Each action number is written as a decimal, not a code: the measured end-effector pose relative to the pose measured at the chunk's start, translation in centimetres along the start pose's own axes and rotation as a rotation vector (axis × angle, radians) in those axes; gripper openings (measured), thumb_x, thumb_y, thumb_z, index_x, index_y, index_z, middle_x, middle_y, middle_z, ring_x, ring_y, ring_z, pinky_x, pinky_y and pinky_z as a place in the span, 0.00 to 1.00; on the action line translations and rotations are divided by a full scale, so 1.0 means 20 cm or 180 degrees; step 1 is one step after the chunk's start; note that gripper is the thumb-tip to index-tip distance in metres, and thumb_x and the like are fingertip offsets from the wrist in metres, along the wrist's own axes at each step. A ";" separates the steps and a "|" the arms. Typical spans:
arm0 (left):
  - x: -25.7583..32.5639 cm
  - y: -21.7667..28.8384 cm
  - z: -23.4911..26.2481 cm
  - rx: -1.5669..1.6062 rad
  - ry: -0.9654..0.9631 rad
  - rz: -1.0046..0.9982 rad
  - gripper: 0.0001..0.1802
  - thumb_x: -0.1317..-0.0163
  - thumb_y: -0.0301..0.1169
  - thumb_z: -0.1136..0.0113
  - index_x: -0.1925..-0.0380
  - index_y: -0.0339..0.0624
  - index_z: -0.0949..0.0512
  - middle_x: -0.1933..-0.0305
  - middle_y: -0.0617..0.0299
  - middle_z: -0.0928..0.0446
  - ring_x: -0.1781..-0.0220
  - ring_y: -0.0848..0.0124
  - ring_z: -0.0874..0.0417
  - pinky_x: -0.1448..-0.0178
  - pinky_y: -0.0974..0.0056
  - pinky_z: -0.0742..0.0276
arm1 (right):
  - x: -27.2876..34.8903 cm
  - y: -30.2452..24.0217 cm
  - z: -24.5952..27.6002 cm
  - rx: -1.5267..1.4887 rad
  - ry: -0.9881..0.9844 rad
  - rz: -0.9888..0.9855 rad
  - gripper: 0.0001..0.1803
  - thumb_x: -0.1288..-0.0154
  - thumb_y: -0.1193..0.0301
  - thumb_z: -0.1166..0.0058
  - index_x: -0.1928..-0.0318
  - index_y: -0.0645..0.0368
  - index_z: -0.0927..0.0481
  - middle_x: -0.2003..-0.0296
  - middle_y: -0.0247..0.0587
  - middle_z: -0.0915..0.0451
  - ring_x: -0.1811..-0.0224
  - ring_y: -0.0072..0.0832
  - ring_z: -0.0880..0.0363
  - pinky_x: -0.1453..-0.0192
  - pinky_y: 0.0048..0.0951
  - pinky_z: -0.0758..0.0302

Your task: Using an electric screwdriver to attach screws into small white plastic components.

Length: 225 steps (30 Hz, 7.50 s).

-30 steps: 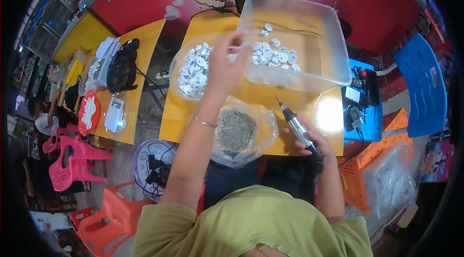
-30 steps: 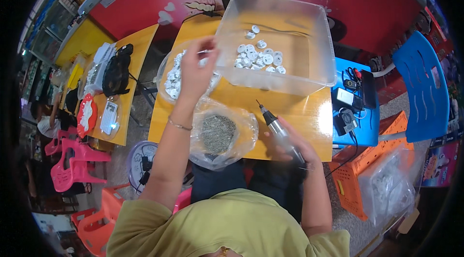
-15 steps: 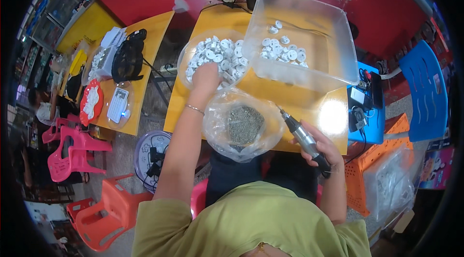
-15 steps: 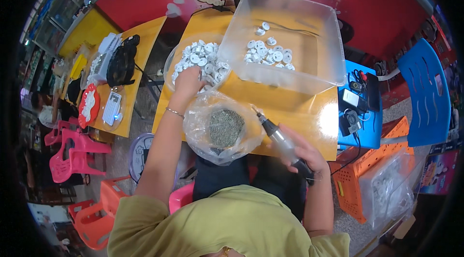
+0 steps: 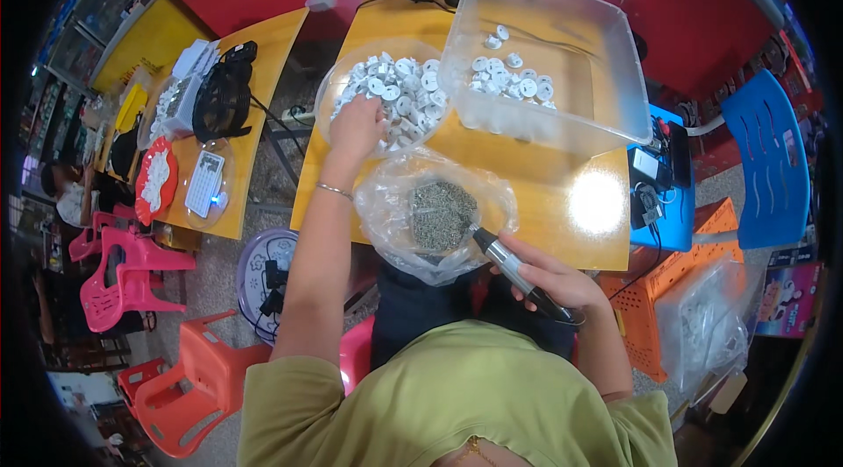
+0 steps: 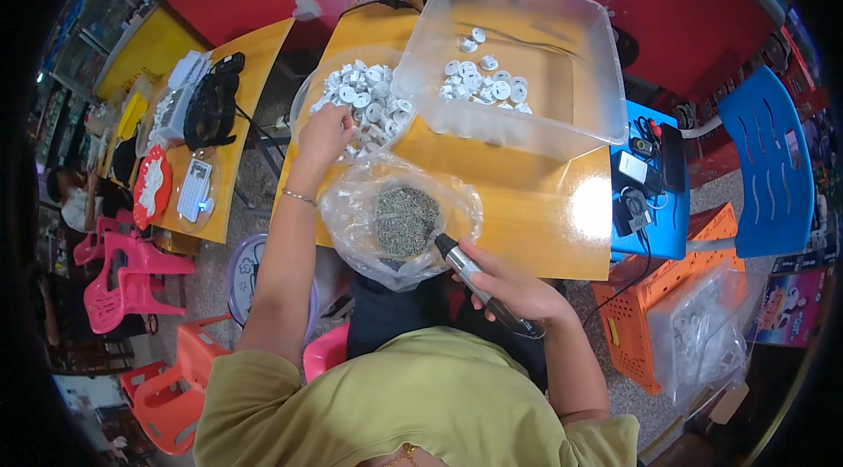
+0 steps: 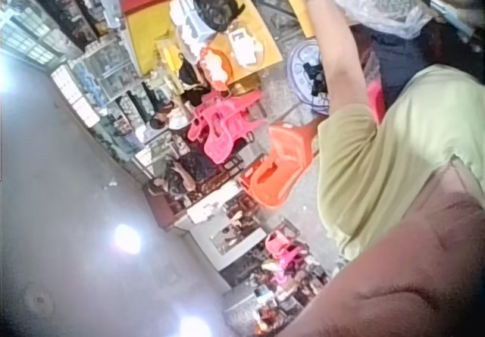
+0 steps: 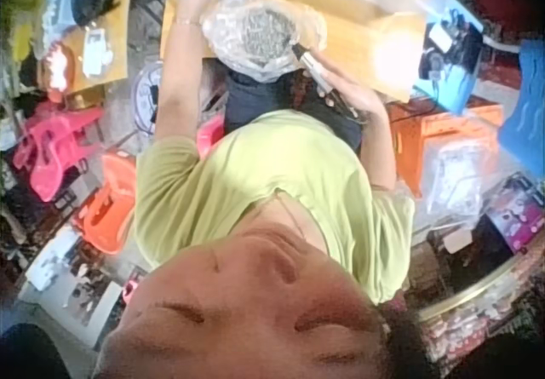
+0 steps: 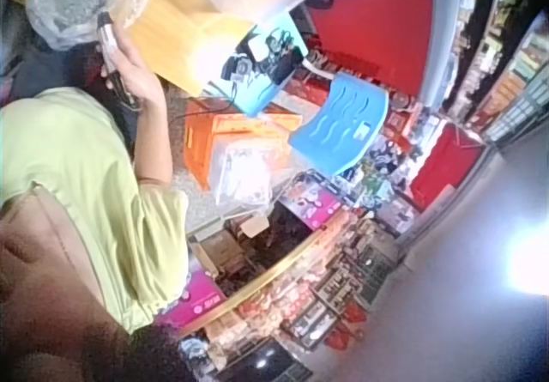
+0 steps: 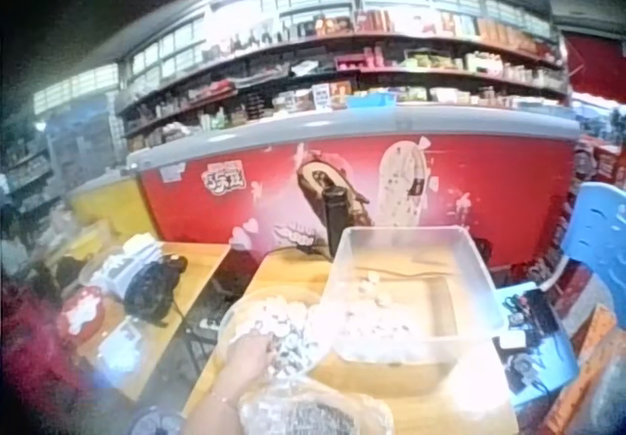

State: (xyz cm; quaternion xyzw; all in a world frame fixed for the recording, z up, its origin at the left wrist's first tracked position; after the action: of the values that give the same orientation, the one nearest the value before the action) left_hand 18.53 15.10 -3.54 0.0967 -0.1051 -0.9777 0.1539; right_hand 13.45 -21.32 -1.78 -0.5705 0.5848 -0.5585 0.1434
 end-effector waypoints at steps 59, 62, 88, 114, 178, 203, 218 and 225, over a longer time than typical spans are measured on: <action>0.62 0.43 0.14 0.2328 0.0377 -0.0966 0.08 0.55 0.21 0.35 0.71 0.40 0.17 0.73 0.59 0.22 0.70 0.65 0.21 0.66 0.66 0.26 | 0.11 -0.12 -0.05 -0.0609 -0.0559 0.0496 0.49 0.43 0.51 0.45 0.29 0.57 0.56 0.43 0.53 0.34 0.67 0.23 0.29 0.73 0.17 0.31; 0.62 0.43 0.15 0.2238 0.0392 -0.1146 0.12 0.57 0.16 0.36 0.69 0.37 0.16 0.73 0.59 0.21 0.70 0.68 0.20 0.67 0.68 0.25 | 0.11 -0.12 -0.06 -0.0625 -0.0492 0.0492 0.49 0.43 0.50 0.44 0.29 0.57 0.54 0.43 0.56 0.34 0.67 0.23 0.28 0.74 0.16 0.31; 0.58 0.45 0.22 0.1529 0.0220 -0.1488 0.20 0.54 0.24 0.37 0.57 0.41 0.21 0.65 0.57 0.25 0.62 0.64 0.23 0.59 0.69 0.26 | 0.10 -0.12 -0.05 -0.0588 -0.0501 0.0387 0.46 0.40 0.54 0.48 0.29 0.58 0.57 0.44 0.48 0.33 0.66 0.22 0.30 0.70 0.18 0.31; 0.64 0.40 0.05 0.6739 -0.0783 0.0668 0.19 0.39 0.25 0.44 0.47 0.40 0.33 0.44 0.46 0.29 0.51 0.67 0.22 0.48 0.63 0.22 | 0.15 -0.13 -0.05 -0.0623 -0.0623 0.1076 0.51 0.43 0.51 0.42 0.29 0.56 0.57 0.42 0.55 0.35 0.71 0.23 0.28 0.74 0.19 0.29; 0.62 0.40 0.00 0.6121 -0.0870 0.0671 0.14 0.35 0.28 0.48 0.52 0.33 0.24 0.53 0.57 0.22 0.53 0.71 0.21 0.48 0.66 0.23 | 0.10 -0.12 -0.07 -0.0721 -0.0326 0.0547 0.45 0.43 0.60 0.46 0.29 0.57 0.53 0.43 0.57 0.34 0.66 0.27 0.28 0.75 0.20 0.30; 0.61 0.38 0.01 0.5873 -0.1134 0.0726 0.13 0.36 0.28 0.46 0.54 0.33 0.24 0.56 0.58 0.21 0.55 0.72 0.21 0.51 0.68 0.25 | 0.09 -0.12 -0.09 -0.0549 -0.0440 0.0539 0.42 0.38 0.64 0.49 0.29 0.59 0.57 0.40 0.54 0.37 0.63 0.26 0.29 0.70 0.21 0.28; 0.45 0.32 0.15 0.5804 -0.0335 0.0803 0.09 0.35 0.27 0.47 0.57 0.36 0.24 0.60 0.62 0.22 0.58 0.76 0.22 0.55 0.70 0.24 | 0.11 -0.10 0.04 -0.0695 -0.0383 0.1004 0.45 0.41 0.61 0.45 0.29 0.57 0.55 0.43 0.54 0.35 0.68 0.26 0.29 0.74 0.21 0.28; 0.00 0.56 0.31 0.3864 0.0695 -0.0630 0.10 0.39 0.26 0.43 0.59 0.34 0.23 0.64 0.62 0.22 0.63 0.78 0.23 0.60 0.72 0.26 | 0.01 0.03 0.24 -0.1058 0.0427 0.1054 0.50 0.46 0.56 0.39 0.29 0.55 0.54 0.47 0.55 0.32 0.70 0.24 0.30 0.78 0.16 0.30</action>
State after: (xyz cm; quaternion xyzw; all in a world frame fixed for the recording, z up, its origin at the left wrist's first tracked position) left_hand 20.38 5.78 5.10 0.2756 -0.6162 -0.7378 -0.0099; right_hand 16.99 -24.03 -3.79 -0.4442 0.7625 -0.4601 0.0980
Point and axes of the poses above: each hand's wrist, its own x-axis away from the middle knuckle, its own z-axis out of the back of the hand, y = z × x, the point moved 2 cm from there along -x, towards the middle knuckle
